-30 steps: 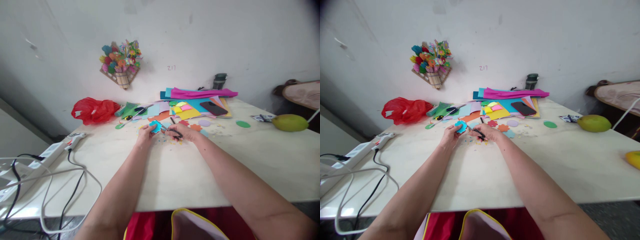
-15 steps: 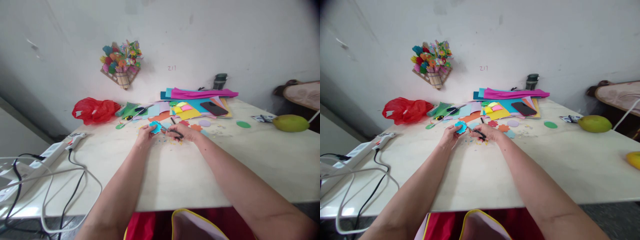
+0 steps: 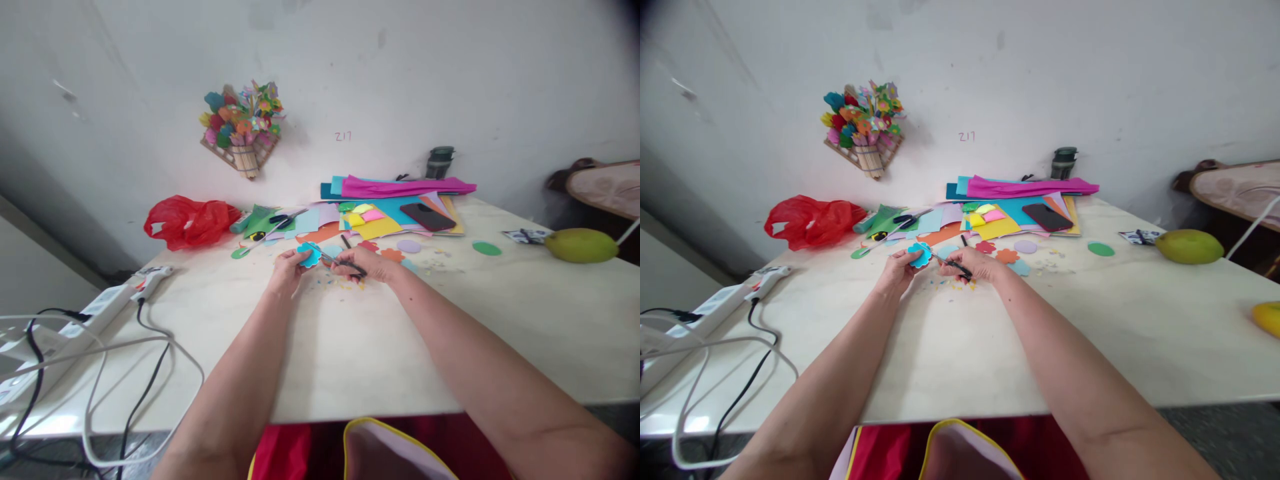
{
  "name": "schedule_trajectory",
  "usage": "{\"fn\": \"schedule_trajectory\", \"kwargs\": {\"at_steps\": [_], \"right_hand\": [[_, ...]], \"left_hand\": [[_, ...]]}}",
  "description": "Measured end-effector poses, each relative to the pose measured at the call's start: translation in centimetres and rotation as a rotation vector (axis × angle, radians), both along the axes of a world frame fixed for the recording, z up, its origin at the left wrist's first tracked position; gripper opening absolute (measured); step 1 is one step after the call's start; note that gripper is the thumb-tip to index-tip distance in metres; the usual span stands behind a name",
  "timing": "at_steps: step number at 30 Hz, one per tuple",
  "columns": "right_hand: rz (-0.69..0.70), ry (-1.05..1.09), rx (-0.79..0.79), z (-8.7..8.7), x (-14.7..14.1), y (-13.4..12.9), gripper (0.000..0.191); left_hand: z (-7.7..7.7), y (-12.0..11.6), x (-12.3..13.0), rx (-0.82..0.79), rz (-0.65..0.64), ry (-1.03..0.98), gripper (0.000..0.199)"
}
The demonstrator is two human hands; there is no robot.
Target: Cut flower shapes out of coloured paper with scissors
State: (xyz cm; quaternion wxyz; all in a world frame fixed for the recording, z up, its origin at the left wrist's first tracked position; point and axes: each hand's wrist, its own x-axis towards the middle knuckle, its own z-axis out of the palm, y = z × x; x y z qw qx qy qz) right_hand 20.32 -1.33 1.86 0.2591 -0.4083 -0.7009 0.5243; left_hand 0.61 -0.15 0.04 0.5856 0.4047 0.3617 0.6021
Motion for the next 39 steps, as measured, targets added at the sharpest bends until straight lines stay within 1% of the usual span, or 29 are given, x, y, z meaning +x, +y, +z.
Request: {"fn": "schedule_trajectory", "kwargs": {"at_steps": [5,12,22,27,35,39], "right_hand": [[-0.007,-0.005,0.011,-0.2,0.0,0.2,0.028],[-0.009,-0.017,0.032,-0.9,0.1,0.8,0.026],[-0.069,-0.071,0.109,0.1,-0.4,0.1,0.031],[-0.067,-0.044,0.148,-0.4,-0.5,0.4,0.036],[-0.067,0.038,0.137,-1.5,-0.6,1.2,0.035],[-0.075,0.093,0.111,-1.3,-0.8,0.9,0.032]], "left_hand": [[0.1,0.0,-0.1,-0.004,-0.003,0.007,0.025],[0.1,0.0,-0.2,-0.015,-0.011,0.004,0.025],[-0.4,0.4,-0.5,0.011,-0.011,0.006,0.025],[-0.5,0.5,-0.5,0.029,0.0,-0.001,0.024],[-0.2,0.1,0.1,0.037,0.042,-0.033,0.026],[0.0,0.0,0.4,0.02,0.059,-0.054,0.028]]}}
